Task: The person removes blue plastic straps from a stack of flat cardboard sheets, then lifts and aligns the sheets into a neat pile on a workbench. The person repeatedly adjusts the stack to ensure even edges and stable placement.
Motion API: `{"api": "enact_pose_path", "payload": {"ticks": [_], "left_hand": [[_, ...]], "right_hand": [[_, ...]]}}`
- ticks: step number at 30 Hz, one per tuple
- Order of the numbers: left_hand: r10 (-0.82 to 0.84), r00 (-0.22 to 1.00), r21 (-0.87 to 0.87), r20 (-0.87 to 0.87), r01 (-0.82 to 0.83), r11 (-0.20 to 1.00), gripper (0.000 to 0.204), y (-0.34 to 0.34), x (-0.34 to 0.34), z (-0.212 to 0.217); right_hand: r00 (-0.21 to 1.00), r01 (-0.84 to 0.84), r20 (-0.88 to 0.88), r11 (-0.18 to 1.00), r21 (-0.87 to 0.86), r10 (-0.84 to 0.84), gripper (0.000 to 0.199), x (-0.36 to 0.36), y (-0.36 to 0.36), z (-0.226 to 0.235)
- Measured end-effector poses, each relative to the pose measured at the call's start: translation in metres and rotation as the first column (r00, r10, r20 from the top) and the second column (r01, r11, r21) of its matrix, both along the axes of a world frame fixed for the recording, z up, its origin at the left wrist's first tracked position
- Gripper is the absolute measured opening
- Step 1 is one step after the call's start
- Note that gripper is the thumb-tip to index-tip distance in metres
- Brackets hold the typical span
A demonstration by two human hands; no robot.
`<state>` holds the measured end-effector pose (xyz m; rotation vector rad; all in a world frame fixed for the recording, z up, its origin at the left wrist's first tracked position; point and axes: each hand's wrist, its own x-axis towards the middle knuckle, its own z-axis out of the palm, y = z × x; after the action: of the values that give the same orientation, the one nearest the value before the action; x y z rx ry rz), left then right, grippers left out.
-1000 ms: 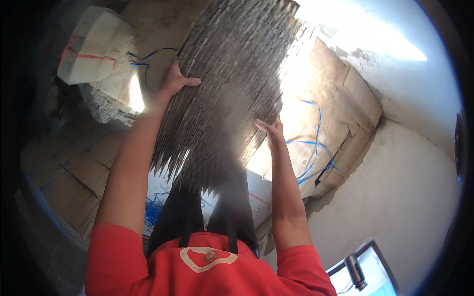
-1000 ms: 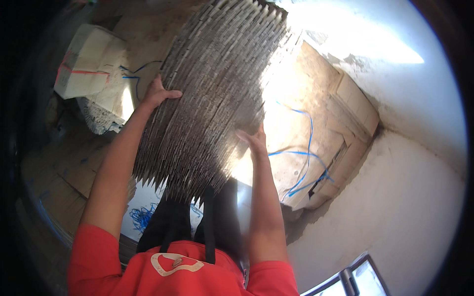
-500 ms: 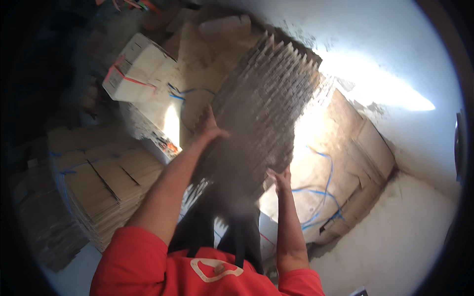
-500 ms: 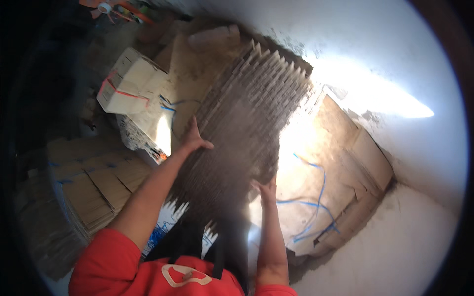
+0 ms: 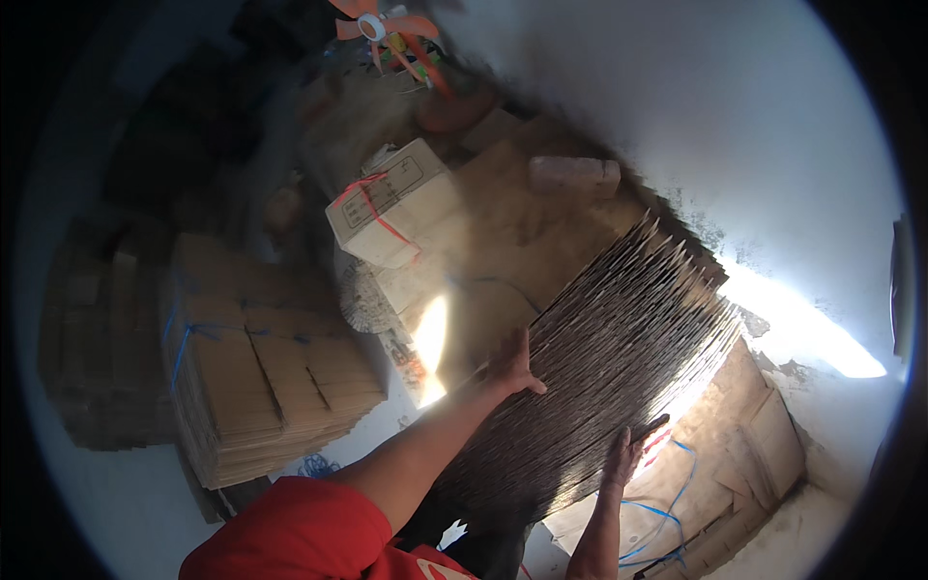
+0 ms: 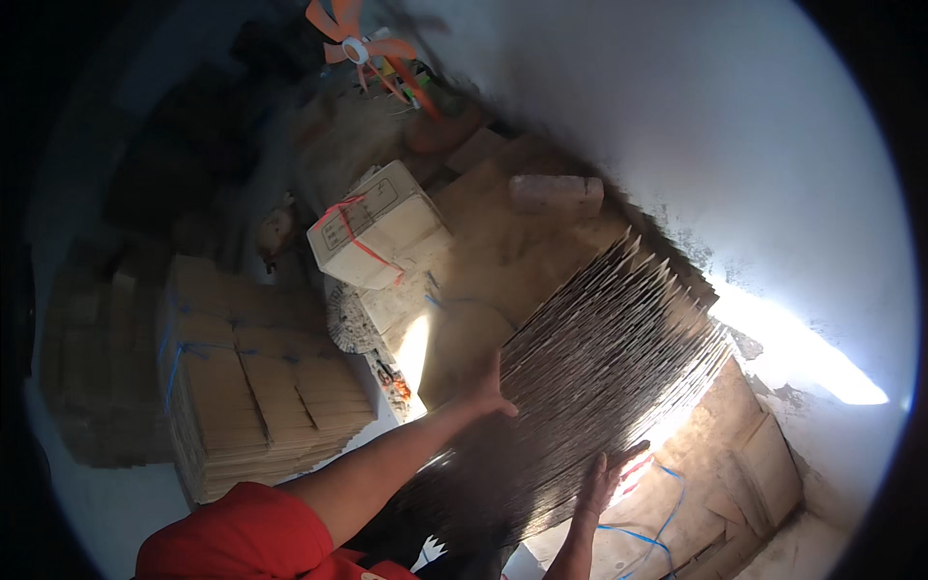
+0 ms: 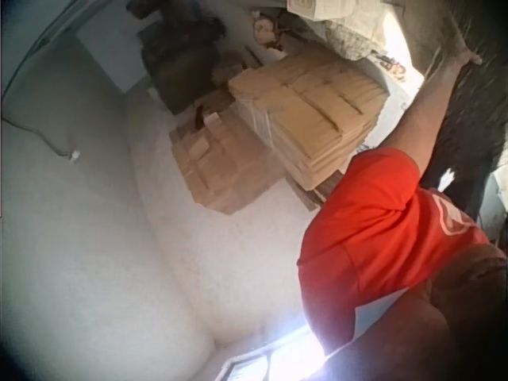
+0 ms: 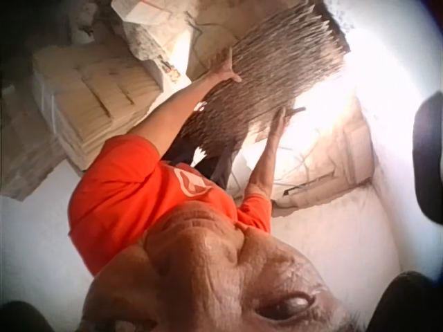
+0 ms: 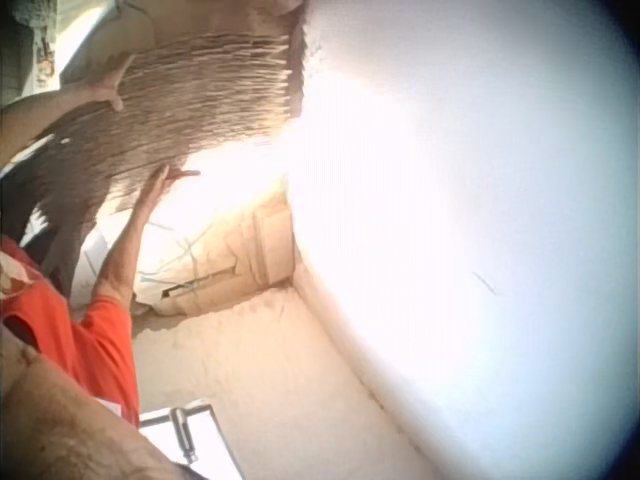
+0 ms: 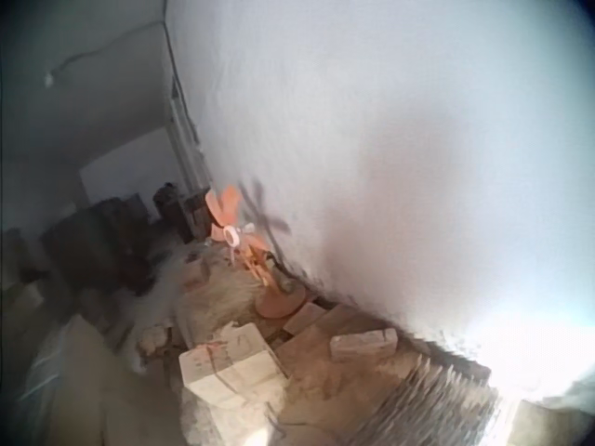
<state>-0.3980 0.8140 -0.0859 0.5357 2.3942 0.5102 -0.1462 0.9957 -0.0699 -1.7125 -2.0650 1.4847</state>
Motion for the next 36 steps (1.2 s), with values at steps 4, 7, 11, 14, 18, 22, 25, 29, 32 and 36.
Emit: {"api": "enact_pose_path", "payload": {"ticks": [4,7,11,14,18,22,25,29,32,36], "left_hand": [[0.029,0.999,-0.002,0.040,-0.029,1.000,0.137,0.020,-0.009,0.026],[0.088,0.981,0.004,0.172,-0.090,0.996,0.135,0.017,0.001,0.028],[-0.006,0.997,-0.061,0.074,0.010,0.998,0.134,0.015,-0.006,0.037],[-0.053,0.999,-0.010,0.007,0.053,0.999,0.133,0.032,-0.008,0.044],[-0.026,0.999,-0.081,0.019,0.027,0.996,0.132,0.019,-0.008,0.042],[-0.054,0.998,-0.014,0.018,0.054,0.998,0.125,0.012,-0.015,0.036],[-0.060,0.998,0.187,0.000,0.059,0.981,0.110,0.015,-0.006,0.029],[-0.057,0.987,0.201,0.153,0.025,0.979,0.118,0.027,-0.007,0.037],[-0.001,0.992,-0.080,0.123,0.011,0.997,0.139,0.021,-0.008,0.032],[0.036,0.999,-0.080,0.040,-0.033,0.996,0.136,0.009,-0.010,0.023]], "right_hand": [[0.989,-0.145,0.086,0.941,0.306,0.124,0.070,-0.012,0.014,0.005],[0.859,-0.354,-0.057,0.670,0.652,0.509,0.088,-0.063,0.023,0.011],[0.626,-0.717,0.214,0.445,0.537,0.750,0.086,-0.195,-0.011,0.069],[0.501,-0.764,0.290,0.260,0.591,0.815,0.083,-0.201,0.000,0.018],[0.473,-0.794,0.315,0.244,0.556,0.823,0.081,-0.215,-0.011,0.006],[0.430,-0.725,0.234,0.179,0.664,0.872,0.079,-0.244,-0.023,0.036],[0.450,-0.755,0.246,0.218,0.619,0.858,0.077,-0.247,-0.015,0.006],[0.466,-0.739,0.249,0.219,0.637,0.849,0.074,-0.242,-0.009,-0.004],[0.538,-0.705,0.263,0.256,0.661,0.801,0.071,-0.217,0.000,0.014],[0.798,-0.581,0.241,0.603,0.546,0.552,0.074,-0.153,0.066,0.050]]}}
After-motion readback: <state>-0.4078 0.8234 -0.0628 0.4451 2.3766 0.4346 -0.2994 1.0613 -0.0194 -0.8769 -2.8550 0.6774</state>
